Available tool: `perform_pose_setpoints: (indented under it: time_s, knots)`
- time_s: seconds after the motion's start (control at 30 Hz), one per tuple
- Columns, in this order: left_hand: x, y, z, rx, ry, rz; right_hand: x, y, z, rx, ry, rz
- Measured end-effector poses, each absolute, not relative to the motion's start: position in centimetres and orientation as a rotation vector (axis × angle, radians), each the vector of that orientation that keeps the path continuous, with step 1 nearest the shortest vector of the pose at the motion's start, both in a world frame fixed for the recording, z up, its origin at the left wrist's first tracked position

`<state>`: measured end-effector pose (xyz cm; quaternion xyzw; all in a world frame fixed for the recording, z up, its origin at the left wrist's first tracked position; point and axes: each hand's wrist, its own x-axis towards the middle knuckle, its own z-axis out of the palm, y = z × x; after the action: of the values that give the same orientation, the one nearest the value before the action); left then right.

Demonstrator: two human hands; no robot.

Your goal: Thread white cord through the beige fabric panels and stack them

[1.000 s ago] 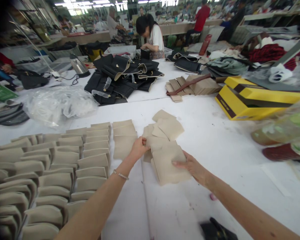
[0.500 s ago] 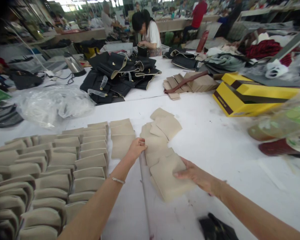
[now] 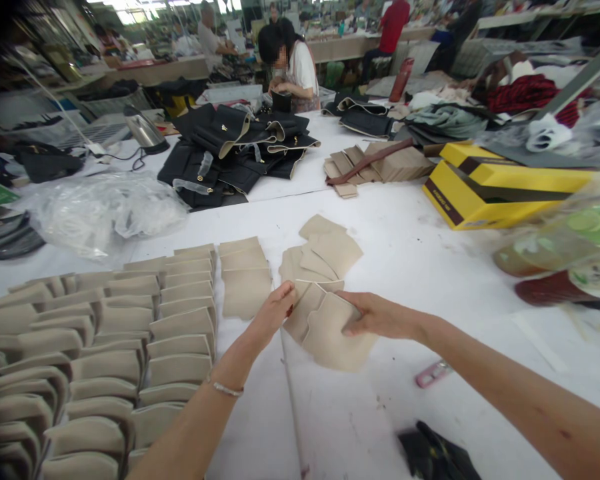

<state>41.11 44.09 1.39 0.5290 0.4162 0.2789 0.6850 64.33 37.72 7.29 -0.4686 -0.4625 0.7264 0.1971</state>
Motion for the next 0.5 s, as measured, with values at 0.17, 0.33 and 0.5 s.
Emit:
perform_pose_setpoints:
  time_s: [0.17, 0.33, 0.5]
  knots:
    - [41.3, 42.7, 1.7, 1.124, 0.809, 0.607, 64.3, 39.1, 7.2, -1.444, -1.533, 1.792]
    - [41.6, 42.5, 1.0, 0.98, 0.772, 0.623, 64.2, 39.2, 7.0, -1.6, -1.692, 1.571]
    - [41.4, 42.6, 0.0, 0.837, 0.859, 0.704, 64.2, 38.4, 6.1, -1.817, -1.642, 1.346]
